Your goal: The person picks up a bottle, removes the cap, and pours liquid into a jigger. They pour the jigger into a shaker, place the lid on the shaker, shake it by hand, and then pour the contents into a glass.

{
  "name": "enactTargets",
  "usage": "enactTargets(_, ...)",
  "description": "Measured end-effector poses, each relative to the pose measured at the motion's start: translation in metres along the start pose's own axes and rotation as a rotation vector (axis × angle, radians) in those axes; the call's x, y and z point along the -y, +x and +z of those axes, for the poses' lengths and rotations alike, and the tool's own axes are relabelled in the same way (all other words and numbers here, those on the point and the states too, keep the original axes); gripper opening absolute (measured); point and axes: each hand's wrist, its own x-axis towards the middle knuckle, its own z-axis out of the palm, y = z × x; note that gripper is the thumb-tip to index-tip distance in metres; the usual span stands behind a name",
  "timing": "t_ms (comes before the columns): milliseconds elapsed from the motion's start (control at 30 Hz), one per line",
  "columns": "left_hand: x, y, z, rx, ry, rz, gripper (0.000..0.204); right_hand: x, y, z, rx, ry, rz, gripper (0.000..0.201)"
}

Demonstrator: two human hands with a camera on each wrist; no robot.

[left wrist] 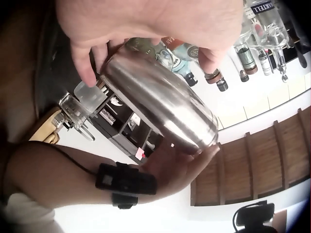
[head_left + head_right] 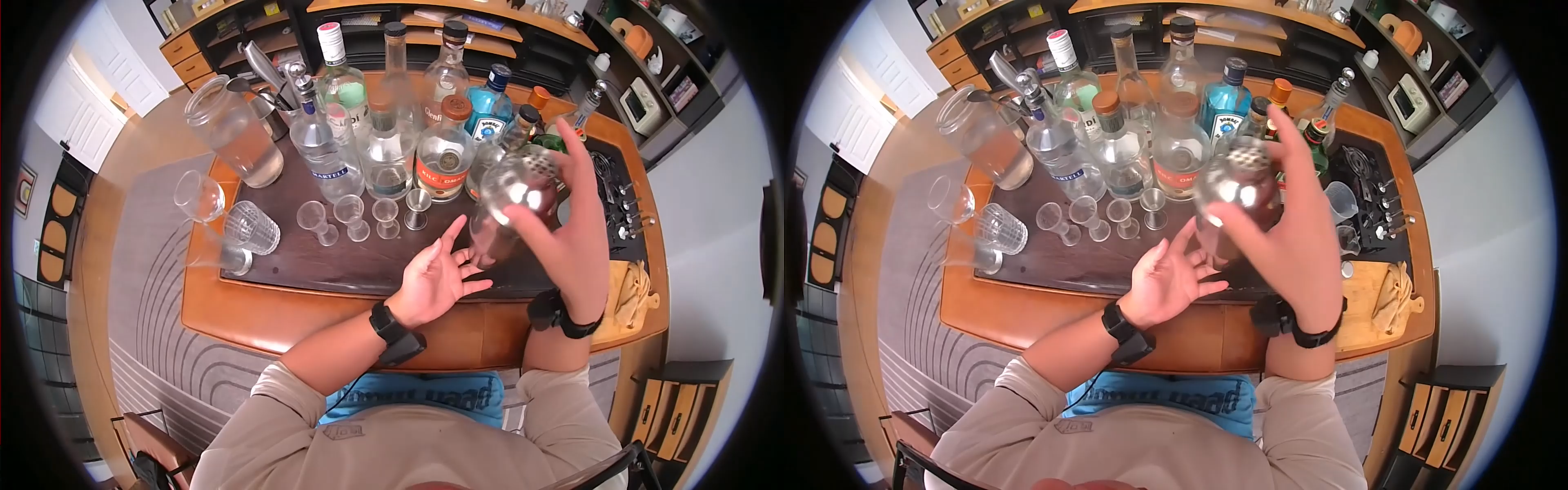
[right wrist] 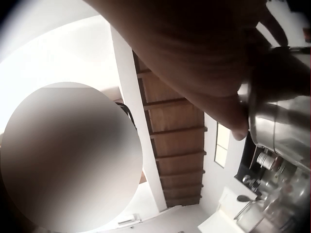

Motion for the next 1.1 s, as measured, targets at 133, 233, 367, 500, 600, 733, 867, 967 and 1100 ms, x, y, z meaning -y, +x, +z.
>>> enactTargets(133, -0.003, 0.001, -0.005, 0.024, -0.009, 0.005, 0.09, 0.004, -0.011, -0.004, -0.007, 0.046, 0.06, 0.11)
enactTargets(233, 0.001, 0.0, -0.006, 0.083, -0.006, -0.029, 0.09, 0.015, -0.011, 0.006, 0.019, 0.078, -0.063, 0.122)
enactTargets(367, -0.001, -0.001, 0.0, 0.034, 0.072, -0.052, 0.095, 0.007, -0.01, 0.008, -0.013, -0.011, -0.094, 0.12)
enactTargets(500, 0.002, -0.003, 0.0, 0.028, 0.092, -0.076, 0.083, 0.002, -0.012, 0.01, 0.017, 0.105, -0.057, 0.12)
enactTargets(600, 0.001, -0.002, -0.005, 0.089, 0.1, -0.077, 0.069, 0.006, -0.012, 0.011, 0.064, 0.172, -0.045, 0.121)
enactTargets(733, -0.001, -0.005, -0.011, 0.077, 0.105, -0.075, 0.066, 0.007, -0.012, 0.009, 0.098, 0.141, -0.115, 0.122)
enactTargets(867, 0.0, -0.004, -0.01, 0.065, 0.108, -0.072, 0.066, 0.006, -0.012, 0.008, 0.108, 0.123, -0.14, 0.12)
enactTargets(967, 0.001, -0.004, -0.011, 0.069, 0.11, -0.079, 0.066, 0.007, -0.012, 0.008, 0.105, 0.108, -0.147, 0.119)
enactTargets(1100, 0.001, -0.004, -0.013, 0.098, 0.095, -0.097, 0.064, 0.005, -0.013, 0.008, 0.094, 0.071, -0.158, 0.118)
